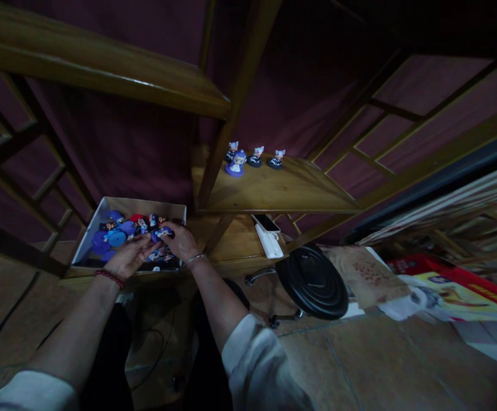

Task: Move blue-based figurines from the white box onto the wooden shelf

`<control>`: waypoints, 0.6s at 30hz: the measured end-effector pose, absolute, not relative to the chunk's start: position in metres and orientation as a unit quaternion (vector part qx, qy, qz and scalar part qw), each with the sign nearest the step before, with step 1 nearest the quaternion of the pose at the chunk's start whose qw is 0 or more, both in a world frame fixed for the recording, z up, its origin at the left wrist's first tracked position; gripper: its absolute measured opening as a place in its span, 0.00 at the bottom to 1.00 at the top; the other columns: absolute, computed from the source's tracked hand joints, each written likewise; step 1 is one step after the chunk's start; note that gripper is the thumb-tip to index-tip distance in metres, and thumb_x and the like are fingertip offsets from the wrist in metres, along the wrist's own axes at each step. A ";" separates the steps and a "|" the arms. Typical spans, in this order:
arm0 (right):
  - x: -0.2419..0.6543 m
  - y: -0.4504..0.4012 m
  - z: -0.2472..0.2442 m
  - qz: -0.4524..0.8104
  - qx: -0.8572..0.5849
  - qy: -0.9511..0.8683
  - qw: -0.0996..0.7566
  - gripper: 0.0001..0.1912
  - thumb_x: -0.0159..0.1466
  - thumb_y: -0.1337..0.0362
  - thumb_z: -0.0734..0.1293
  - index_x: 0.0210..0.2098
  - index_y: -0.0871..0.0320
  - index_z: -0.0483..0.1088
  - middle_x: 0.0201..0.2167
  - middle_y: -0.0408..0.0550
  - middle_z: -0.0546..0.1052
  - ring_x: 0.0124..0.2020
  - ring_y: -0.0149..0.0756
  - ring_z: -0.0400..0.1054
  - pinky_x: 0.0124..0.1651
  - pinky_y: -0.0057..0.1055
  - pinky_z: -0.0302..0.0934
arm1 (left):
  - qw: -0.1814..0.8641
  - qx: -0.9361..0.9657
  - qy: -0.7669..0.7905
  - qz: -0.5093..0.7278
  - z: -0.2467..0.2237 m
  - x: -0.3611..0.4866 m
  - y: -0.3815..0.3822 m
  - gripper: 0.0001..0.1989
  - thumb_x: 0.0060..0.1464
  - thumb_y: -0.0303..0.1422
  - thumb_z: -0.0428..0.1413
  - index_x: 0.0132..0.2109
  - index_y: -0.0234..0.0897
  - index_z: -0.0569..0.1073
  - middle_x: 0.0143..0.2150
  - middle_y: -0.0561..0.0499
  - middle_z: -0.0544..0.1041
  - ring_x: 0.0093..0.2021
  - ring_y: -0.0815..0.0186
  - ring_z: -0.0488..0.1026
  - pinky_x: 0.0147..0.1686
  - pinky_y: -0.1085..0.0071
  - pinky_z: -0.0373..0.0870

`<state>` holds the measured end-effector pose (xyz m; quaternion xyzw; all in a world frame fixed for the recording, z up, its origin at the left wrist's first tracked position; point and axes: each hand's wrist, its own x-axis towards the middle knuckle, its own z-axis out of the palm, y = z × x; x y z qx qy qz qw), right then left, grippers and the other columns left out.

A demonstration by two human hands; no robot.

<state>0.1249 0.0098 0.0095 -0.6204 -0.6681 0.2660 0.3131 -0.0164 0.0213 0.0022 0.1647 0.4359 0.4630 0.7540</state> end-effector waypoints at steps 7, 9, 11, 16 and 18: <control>0.127 0.009 0.010 0.256 -0.614 -0.683 0.304 0.13 0.56 0.63 0.62 0.43 0.53 0.66 0.35 0.42 0.72 0.34 0.30 0.65 0.40 0.26 0.60 | 0.757 0.186 0.451 0.435 0.010 -0.015 0.018 0.10 0.50 0.18 0.48 0.25 0.27 0.70 0.27 0.47 0.74 0.31 0.68 0.73 0.37 0.65 0.74; 0.128 0.009 0.008 0.253 -0.610 -0.685 0.308 0.13 0.57 0.63 0.62 0.42 0.53 0.66 0.35 0.42 0.72 0.34 0.30 0.65 0.39 0.26 0.60 | 0.755 0.187 0.457 0.431 0.012 -0.016 0.018 0.10 0.50 0.18 0.48 0.24 0.27 0.69 0.25 0.48 0.73 0.30 0.69 0.73 0.38 0.66 0.73; 0.129 0.009 0.006 0.251 -0.608 -0.686 0.313 0.13 0.57 0.62 0.62 0.42 0.54 0.66 0.35 0.42 0.72 0.34 0.30 0.65 0.39 0.26 0.60 | 0.757 0.188 0.457 0.428 0.012 -0.017 0.018 0.10 0.50 0.17 0.48 0.24 0.28 0.69 0.25 0.49 0.73 0.29 0.70 0.73 0.40 0.65 0.73; 0.128 0.008 0.006 0.238 -0.591 -0.703 0.318 0.12 0.57 0.63 0.62 0.41 0.54 0.66 0.36 0.42 0.71 0.35 0.30 0.65 0.41 0.25 0.59 | 0.763 0.195 0.447 0.425 0.010 -0.021 0.017 0.09 0.48 0.16 0.50 0.24 0.28 0.69 0.25 0.50 0.73 0.30 0.70 0.73 0.43 0.63 0.71; 0.127 0.007 0.008 0.221 -0.577 -0.720 0.314 0.11 0.58 0.64 0.62 0.41 0.54 0.66 0.37 0.43 0.71 0.38 0.30 0.65 0.43 0.26 0.59 | 0.762 0.204 0.448 0.420 0.010 -0.023 0.017 0.08 0.47 0.16 0.51 0.25 0.28 0.70 0.25 0.49 0.73 0.30 0.69 0.73 0.43 0.64 0.71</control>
